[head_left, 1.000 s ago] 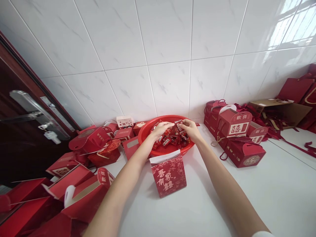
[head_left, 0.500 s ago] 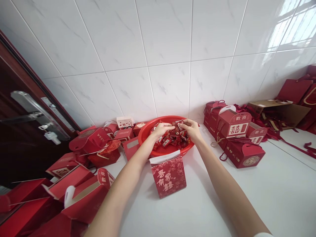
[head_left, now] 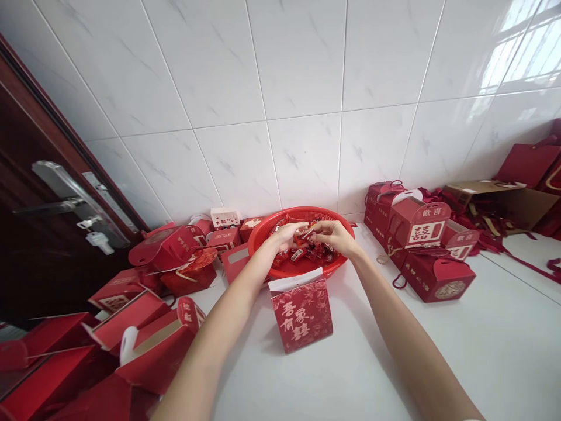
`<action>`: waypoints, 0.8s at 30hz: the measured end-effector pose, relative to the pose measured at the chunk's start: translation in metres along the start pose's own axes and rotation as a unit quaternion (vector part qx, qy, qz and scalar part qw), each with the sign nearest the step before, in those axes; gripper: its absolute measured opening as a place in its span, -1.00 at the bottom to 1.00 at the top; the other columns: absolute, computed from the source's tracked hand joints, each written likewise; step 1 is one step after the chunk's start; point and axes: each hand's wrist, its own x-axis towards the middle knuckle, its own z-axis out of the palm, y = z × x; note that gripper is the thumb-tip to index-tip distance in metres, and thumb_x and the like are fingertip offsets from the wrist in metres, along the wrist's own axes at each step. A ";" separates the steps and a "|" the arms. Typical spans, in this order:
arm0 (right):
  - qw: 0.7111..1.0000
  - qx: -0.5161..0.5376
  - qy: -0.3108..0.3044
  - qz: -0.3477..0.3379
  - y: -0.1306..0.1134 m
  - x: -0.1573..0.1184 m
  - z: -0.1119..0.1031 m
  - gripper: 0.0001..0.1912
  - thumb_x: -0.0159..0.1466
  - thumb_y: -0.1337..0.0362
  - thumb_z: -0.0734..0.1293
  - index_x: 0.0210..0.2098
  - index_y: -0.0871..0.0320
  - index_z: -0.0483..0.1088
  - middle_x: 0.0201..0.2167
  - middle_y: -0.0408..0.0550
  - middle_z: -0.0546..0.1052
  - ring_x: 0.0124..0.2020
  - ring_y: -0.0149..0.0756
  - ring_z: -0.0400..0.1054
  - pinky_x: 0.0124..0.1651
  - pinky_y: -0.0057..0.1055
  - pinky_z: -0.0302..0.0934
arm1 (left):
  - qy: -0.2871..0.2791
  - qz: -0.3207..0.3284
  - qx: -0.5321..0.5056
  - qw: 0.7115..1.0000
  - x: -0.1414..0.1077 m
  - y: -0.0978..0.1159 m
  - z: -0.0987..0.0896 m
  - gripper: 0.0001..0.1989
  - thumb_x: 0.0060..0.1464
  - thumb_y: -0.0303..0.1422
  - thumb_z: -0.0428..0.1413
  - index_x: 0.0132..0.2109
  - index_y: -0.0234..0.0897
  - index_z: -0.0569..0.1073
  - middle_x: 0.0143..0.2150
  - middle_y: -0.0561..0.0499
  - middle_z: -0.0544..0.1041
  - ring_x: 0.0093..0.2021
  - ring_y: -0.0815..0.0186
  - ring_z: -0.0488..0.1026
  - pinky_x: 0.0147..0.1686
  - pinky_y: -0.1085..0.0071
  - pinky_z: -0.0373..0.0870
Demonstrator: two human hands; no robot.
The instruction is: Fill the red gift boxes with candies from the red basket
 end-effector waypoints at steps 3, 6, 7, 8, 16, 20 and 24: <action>1.000 0.010 -0.014 0.007 0.000 0.000 0.000 -0.79 -0.04 0.18 0.51 -0.45 0.15 0.53 -0.43 -0.12 0.59 -0.37 -0.28 0.46 -0.21 -0.33 0.33 | 0.018 -0.020 -0.031 0.999 -0.005 0.002 -0.001 -0.77 -0.09 -0.39 0.30 -0.20 -0.28 0.55 -0.33 -0.05 0.58 -0.38 0.28 0.50 -0.42 0.41 0.39; 0.996 0.068 0.062 -0.012 0.004 0.001 -0.003 -0.81 -0.02 0.19 0.49 -0.46 0.13 0.48 -0.45 -0.17 0.56 -0.40 -0.35 0.41 -0.23 -0.37 0.30 | 0.066 0.010 -0.103 0.992 -0.006 0.004 -0.002 -0.53 -0.19 -0.52 0.32 -0.05 -0.29 0.50 -0.31 -0.02 0.59 -0.36 0.32 0.51 -0.39 0.46 0.38; 0.990 0.091 0.101 -0.018 0.005 0.002 -0.004 -0.81 -0.02 0.19 0.49 -0.47 0.12 0.46 -0.46 -0.18 0.54 -0.41 -0.37 0.40 -0.24 -0.39 0.29 | 0.076 0.025 -0.130 0.988 -0.006 0.005 -0.001 -0.48 -0.22 -0.55 0.32 -0.02 -0.31 0.48 -0.32 0.00 0.58 -0.35 0.32 0.52 -0.36 0.45 0.38; 0.984 0.110 0.137 -0.022 0.006 0.003 -0.005 -0.80 -0.03 0.19 0.49 -0.48 0.11 0.44 -0.47 -0.19 0.53 -0.41 -0.38 0.39 -0.25 -0.40 0.29 | 0.079 0.041 -0.151 0.984 -0.006 0.006 -0.001 -0.44 -0.24 -0.57 0.32 0.00 -0.32 0.46 -0.34 0.01 0.58 -0.35 0.33 0.52 -0.33 0.44 0.39; 0.981 0.125 0.145 0.024 0.006 0.005 -0.003 -0.63 -0.11 0.07 0.54 -0.44 0.11 0.39 -0.39 -0.14 0.55 -0.39 -0.33 0.41 -0.31 -0.39 0.28 | -0.019 0.079 -0.177 0.981 -0.010 0.009 0.002 -0.31 -0.30 -0.62 0.28 0.08 -0.31 0.40 -0.41 0.13 0.53 -0.40 0.38 0.48 -0.26 0.41 0.38; 0.972 0.133 0.191 0.005 0.008 0.005 -0.004 -0.66 -0.10 0.08 0.54 -0.45 0.12 0.43 -0.45 -0.17 0.53 -0.42 -0.35 0.38 -0.31 -0.39 0.28 | -0.030 0.060 -0.145 0.987 -0.010 0.009 0.002 -0.40 -0.27 -0.63 0.25 0.03 -0.32 0.44 -0.33 0.07 0.55 -0.33 0.34 0.51 -0.21 0.38 0.41; 0.969 0.129 0.208 0.011 0.007 0.005 -0.003 -0.62 -0.13 0.04 0.56 -0.46 0.12 0.45 -0.44 -0.13 0.55 -0.41 -0.32 0.39 -0.34 -0.39 0.29 | -0.004 0.062 -0.132 0.989 -0.010 0.009 0.001 -0.48 -0.24 -0.62 0.25 -0.03 -0.36 0.47 -0.32 0.03 0.55 -0.36 0.36 0.50 -0.26 0.41 0.42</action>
